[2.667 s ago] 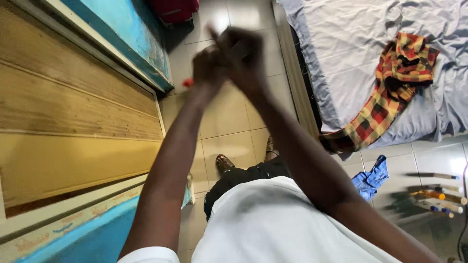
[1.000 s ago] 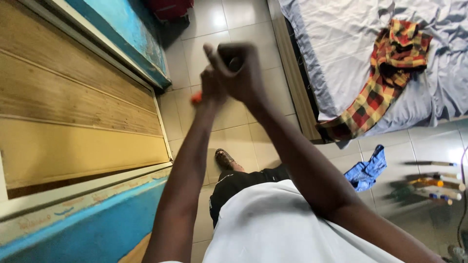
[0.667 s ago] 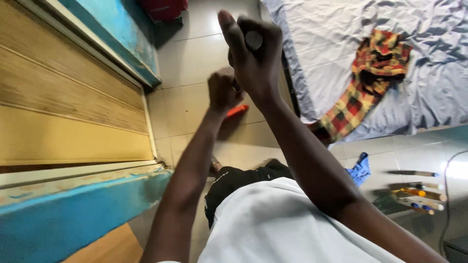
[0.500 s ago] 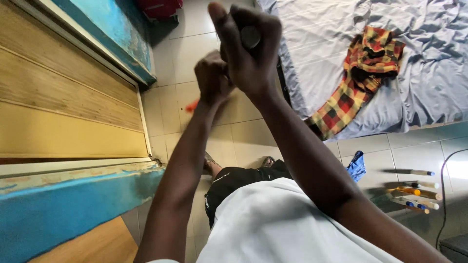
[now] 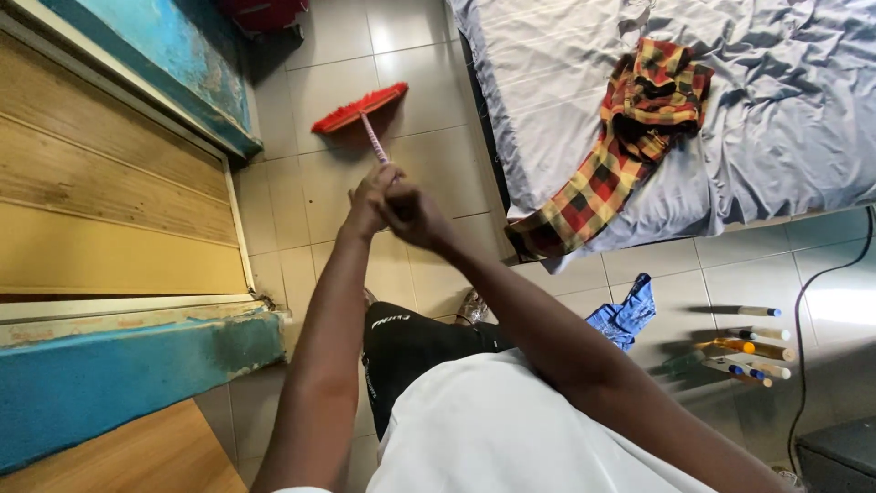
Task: The person assembles a broom by holding and twisting the broom handle by hand.
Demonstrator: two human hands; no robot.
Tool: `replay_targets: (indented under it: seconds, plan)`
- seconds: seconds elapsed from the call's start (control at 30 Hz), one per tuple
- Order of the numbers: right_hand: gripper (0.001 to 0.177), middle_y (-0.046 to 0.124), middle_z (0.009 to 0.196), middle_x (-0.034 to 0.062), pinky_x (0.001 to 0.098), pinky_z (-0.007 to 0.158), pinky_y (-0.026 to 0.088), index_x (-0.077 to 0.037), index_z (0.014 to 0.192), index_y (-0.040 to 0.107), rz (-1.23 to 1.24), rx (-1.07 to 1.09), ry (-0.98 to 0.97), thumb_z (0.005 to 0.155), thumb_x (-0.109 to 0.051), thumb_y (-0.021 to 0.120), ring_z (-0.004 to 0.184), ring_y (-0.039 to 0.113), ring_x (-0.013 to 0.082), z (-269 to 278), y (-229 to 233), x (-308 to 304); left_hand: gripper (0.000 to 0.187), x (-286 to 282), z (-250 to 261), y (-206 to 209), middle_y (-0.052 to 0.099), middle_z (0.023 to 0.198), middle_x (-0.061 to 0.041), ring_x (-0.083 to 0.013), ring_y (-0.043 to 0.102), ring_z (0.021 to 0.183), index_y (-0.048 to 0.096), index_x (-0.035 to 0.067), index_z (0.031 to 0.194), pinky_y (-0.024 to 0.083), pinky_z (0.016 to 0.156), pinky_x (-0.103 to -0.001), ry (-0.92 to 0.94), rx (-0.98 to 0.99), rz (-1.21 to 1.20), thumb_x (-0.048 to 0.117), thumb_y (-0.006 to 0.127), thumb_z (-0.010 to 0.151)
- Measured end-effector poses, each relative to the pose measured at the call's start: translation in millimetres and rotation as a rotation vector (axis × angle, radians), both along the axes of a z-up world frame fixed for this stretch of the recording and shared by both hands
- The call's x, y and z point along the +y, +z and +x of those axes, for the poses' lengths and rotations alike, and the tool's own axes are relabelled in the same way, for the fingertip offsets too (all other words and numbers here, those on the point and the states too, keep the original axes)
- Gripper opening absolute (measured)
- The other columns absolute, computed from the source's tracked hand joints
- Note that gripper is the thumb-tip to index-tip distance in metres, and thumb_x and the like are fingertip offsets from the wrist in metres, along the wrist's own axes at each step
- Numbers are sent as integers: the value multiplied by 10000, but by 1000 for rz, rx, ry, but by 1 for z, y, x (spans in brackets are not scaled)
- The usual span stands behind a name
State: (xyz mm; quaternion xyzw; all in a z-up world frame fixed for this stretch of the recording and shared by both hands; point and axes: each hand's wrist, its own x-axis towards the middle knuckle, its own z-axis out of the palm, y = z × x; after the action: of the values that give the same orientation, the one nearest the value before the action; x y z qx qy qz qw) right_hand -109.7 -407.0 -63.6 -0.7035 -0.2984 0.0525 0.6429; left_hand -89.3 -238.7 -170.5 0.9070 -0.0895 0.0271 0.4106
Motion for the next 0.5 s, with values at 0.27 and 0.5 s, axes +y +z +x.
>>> replay_targets:
  seconds: [0.27, 0.5]
  plan:
    - [456, 417, 546, -18, 294, 482, 253, -6, 644, 551, 12, -148, -382, 1028, -176, 728, 528, 364, 37, 61, 148, -15, 303, -62, 33, 141, 676, 972, -225, -422, 639, 935, 637, -8, 1008, 536, 791, -507, -8, -491, -41, 224, 717, 830]
    - [358, 503, 579, -49, 272, 482, 341, -42, 727, 550, 267, -24, -394, 1036, -120, 712, 498, 477, 58, 64, 197, -24, 217, -85, 45, 166, 672, 810, -202, -392, 641, 871, 635, -14, 786, 524, 739, -492, -131, -379, -86, 167, 721, 870]
